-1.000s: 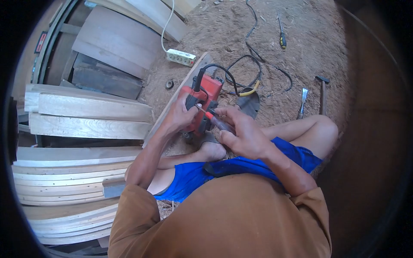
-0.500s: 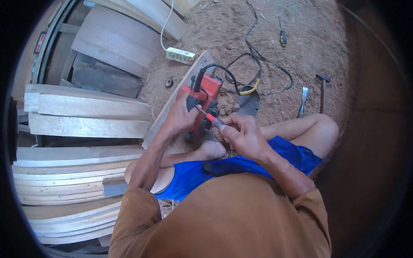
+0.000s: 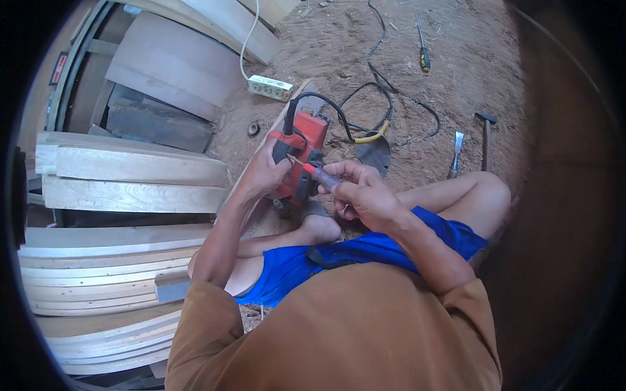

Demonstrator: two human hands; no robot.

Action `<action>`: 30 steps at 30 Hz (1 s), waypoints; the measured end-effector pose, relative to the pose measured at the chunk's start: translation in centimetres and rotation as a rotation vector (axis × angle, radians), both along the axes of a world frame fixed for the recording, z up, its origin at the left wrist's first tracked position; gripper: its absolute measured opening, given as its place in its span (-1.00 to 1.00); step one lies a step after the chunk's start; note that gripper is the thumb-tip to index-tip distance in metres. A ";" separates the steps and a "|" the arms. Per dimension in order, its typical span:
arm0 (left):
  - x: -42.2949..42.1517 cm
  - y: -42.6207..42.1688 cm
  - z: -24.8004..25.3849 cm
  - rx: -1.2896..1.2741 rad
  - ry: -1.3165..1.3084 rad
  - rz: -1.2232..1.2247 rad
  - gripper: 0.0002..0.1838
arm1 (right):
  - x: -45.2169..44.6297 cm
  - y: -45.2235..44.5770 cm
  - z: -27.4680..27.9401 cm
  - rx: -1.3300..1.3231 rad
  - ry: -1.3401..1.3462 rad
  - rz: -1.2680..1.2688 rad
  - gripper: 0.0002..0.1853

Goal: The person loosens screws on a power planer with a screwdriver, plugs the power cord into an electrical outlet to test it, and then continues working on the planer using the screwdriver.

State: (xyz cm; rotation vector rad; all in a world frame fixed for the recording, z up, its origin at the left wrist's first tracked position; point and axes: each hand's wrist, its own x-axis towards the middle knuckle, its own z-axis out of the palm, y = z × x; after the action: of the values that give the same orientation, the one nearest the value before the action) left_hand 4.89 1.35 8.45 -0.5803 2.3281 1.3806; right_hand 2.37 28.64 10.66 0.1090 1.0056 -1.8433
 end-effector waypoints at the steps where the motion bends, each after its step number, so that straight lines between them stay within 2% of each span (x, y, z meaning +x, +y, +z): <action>1: 0.0 0.0 0.1 -0.015 -0.012 -0.004 -0.53 | 0.1 -0.3 -1.0 -0.002 -0.026 -0.005 -0.61; 5: 0.0 -0.4 -0.8 -0.085 0.125 -0.062 -0.53 | 0.7 -0.9 -1.4 -0.012 -0.142 0.017 -0.62; 8: 0.3 -0.3 -1.0 -0.108 0.255 -0.153 -0.43 | 1.3 -1.3 -0.8 0.160 0.262 0.083 -0.65; 11: 0.2 0.0 -0.9 -0.126 0.252 -0.171 -0.44 | 0.9 -0.8 0.4 0.258 0.544 0.137 -0.67; 14: 0.1 0.4 -0.3 -0.135 0.180 -0.165 -0.43 | 1.5 -0.6 0.2 0.249 0.571 0.079 -0.67; 17: 0.3 0.5 -0.3 -0.134 0.221 -0.174 -0.45 | 2.0 -0.3 -0.4 0.382 0.913 0.123 -0.70; 20: 0.3 0.3 -2.2 -0.181 0.355 -0.187 -0.48 | 2.4 -0.4 0.3 0.612 1.399 0.229 -0.62; 23: 0.1 1.2 0.8 -0.153 0.107 -0.127 -0.48 | 2.3 -0.1 0.2 0.718 1.489 0.297 -0.52; 26: 0.3 0.0 -1.2 -0.125 0.186 -0.126 -0.50 | 1.9 -0.2 0.5 0.655 1.484 0.211 -0.55; 29: 0.3 0.9 0.1 -0.057 0.170 -0.065 -0.52 | -0.2 -0.3 -0.9 0.359 0.818 0.182 -0.57; 30: 0.4 0.8 -0.2 -0.069 0.181 -0.077 -0.51 | -0.2 -0.1 -0.3 0.271 0.521 0.111 -0.57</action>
State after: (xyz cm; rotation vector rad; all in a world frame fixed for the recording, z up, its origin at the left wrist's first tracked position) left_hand 5.27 2.18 8.28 -0.3950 2.5208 1.3734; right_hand 2.16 28.50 10.38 -0.2739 1.5868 -1.6575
